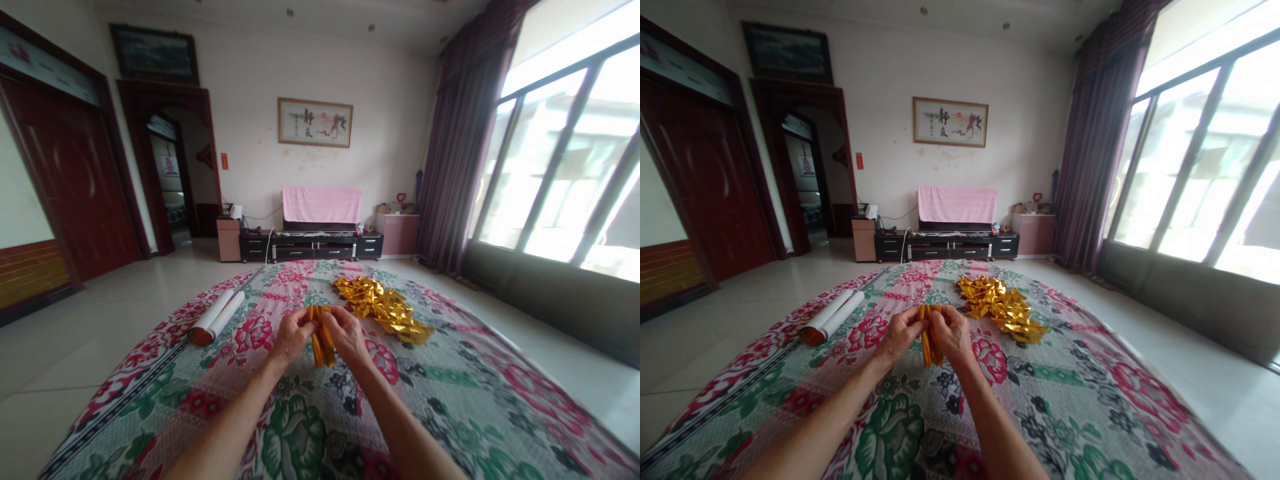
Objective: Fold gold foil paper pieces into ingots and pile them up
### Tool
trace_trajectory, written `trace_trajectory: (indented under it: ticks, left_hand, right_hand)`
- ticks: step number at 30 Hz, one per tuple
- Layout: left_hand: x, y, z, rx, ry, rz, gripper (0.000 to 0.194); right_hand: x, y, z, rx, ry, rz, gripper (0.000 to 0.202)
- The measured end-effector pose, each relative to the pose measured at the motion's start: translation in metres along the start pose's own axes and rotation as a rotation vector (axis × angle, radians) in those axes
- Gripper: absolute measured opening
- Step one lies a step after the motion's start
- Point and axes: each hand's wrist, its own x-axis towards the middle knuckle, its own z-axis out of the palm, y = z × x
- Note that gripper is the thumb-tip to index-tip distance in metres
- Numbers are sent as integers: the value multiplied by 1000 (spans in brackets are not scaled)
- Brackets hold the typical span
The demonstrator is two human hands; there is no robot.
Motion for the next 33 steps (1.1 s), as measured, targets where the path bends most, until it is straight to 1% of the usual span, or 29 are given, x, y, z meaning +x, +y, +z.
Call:
trace_trajectory:
  ticks: [4, 7, 11, 18, 23, 28, 30, 33]
  left_hand:
    - [0, -2, -1, 8, -46, 12, 32]
    - [0, -1, -1, 20, -76, 15, 33]
    - [1, 0, 0, 43, -105, 13, 31]
    - [-2, 3, 2, 112, -147, 34, 22]
    - [-2, 5, 3, 140, -167, 43, 16]
    - [-2, 7, 3, 115, -175, 35, 18]
    - [-2, 9, 2, 84, -196, 27, 18]
    - [-3, 10, 1, 43, -233, -38, 19]
  right_hand:
    - [2, -2, -1, 56, -8, 40, 26]
    - [4, -2, -4, 111, -17, 98, 32]
    - [8, -5, -11, 103, -72, 142, 36]
    - [12, -9, -19, -48, -100, 72, 28]
    - [13, -9, -21, -86, -159, 39, 24]
    - [13, -10, -20, -102, -186, 49, 23]
    - [13, -11, -20, -106, -180, 67, 24]
    - [13, -13, -21, -98, -163, 104, 24]
